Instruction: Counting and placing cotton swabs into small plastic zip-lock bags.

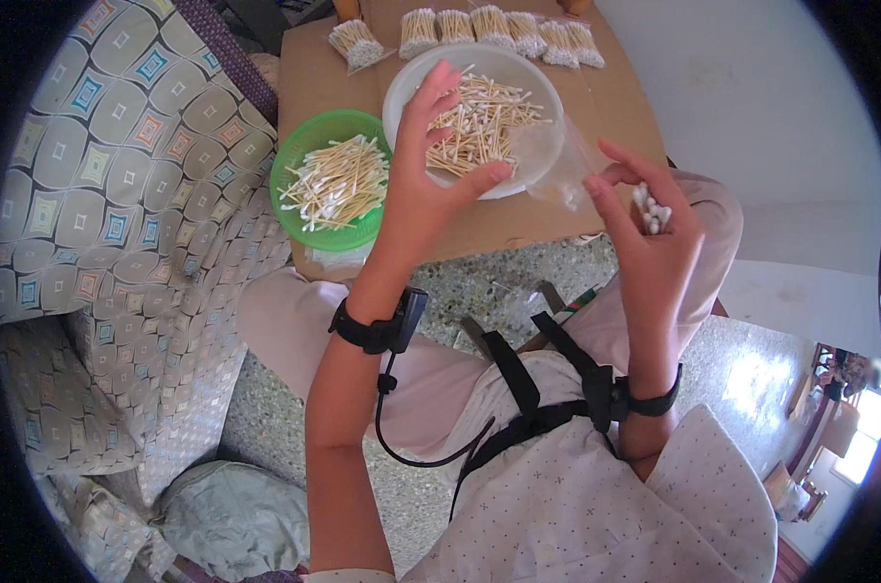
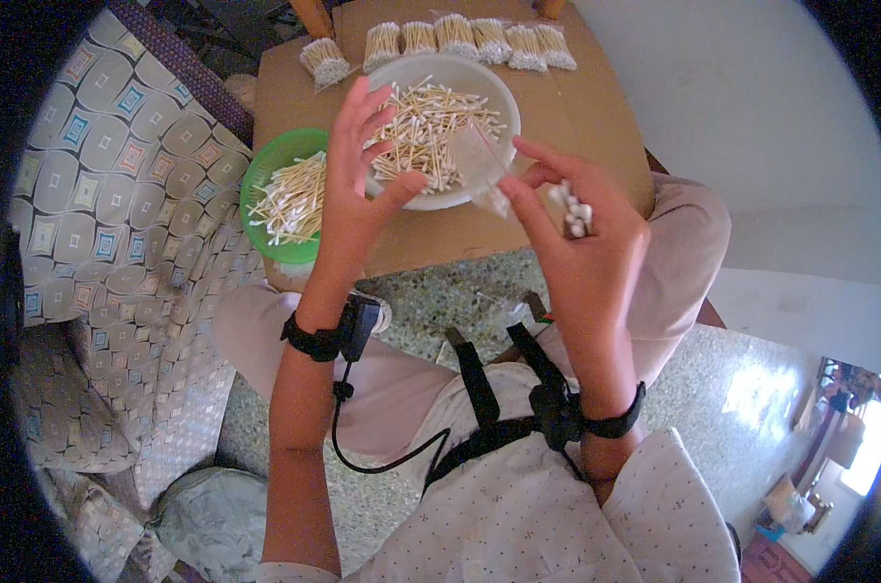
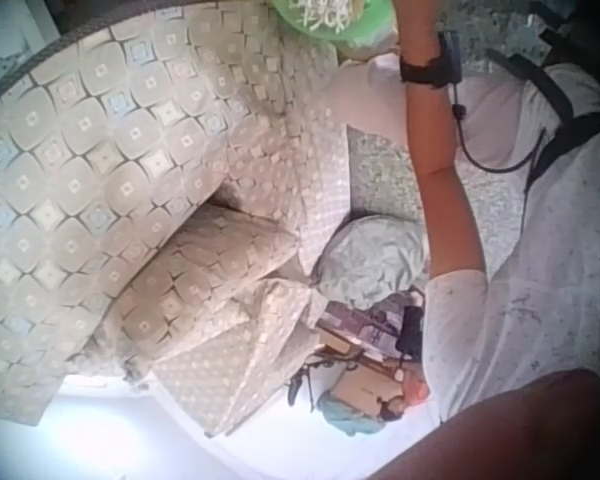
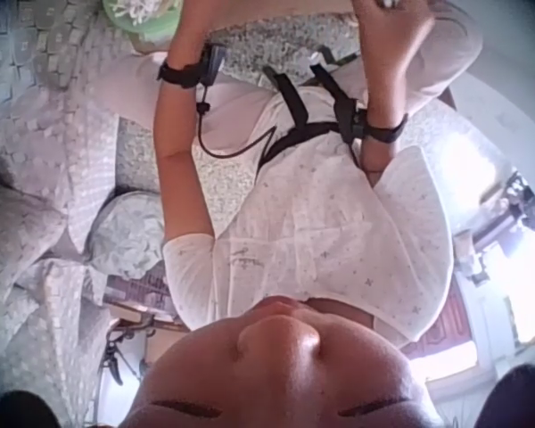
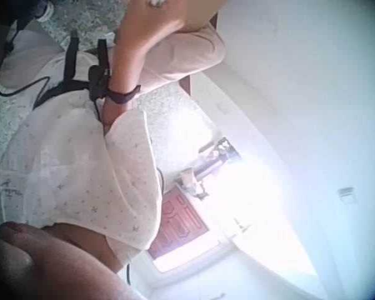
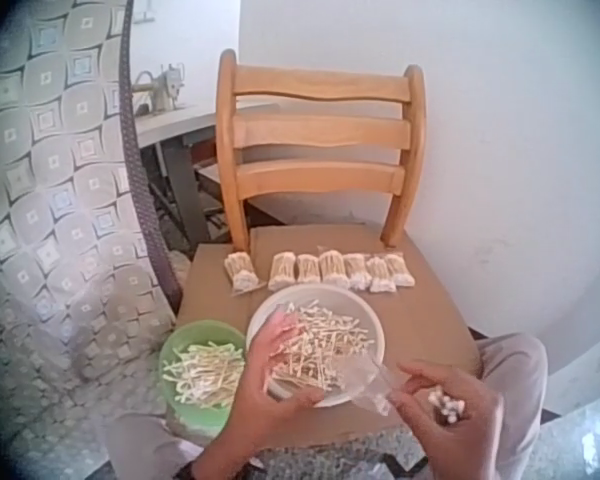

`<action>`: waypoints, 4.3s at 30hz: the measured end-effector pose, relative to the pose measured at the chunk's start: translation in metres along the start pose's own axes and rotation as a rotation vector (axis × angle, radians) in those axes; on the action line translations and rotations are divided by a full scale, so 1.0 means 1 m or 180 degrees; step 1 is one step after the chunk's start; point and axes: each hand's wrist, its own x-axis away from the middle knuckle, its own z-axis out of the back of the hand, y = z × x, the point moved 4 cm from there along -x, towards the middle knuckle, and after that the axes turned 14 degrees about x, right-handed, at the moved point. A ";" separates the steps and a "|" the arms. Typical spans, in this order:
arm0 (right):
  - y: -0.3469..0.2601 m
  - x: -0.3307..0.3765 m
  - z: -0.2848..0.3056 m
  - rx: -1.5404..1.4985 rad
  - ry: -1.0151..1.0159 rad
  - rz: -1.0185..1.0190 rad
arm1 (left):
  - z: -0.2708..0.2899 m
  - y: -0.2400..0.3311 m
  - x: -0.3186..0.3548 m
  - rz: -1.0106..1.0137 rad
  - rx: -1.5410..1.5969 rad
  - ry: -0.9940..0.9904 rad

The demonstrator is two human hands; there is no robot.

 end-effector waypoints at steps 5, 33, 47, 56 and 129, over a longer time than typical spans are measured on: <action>0.014 0.008 -0.021 -0.0655 -0.0353 -0.0411 | -0.013 0.012 0.013 -0.0666 -0.0569 -0.0152; 0.048 0.002 -0.034 -0.0418 -0.0419 -0.0425 | -0.020 0.021 0.011 -0.0129 -0.0062 -0.0603; 0.029 -0.004 -0.024 -0.3310 0.0675 -0.0496 | -0.034 0.015 0.016 0.0362 -0.0093 -0.0866; 0.019 -0.007 -0.034 -0.2135 0.0702 0.0078 | -0.043 0.014 0.021 0.0409 0.0295 -0.0980; 0.023 -0.005 -0.041 -0.1779 0.0283 -0.0110 | -0.050 0.018 0.035 -0.0850 -0.0637 -0.0371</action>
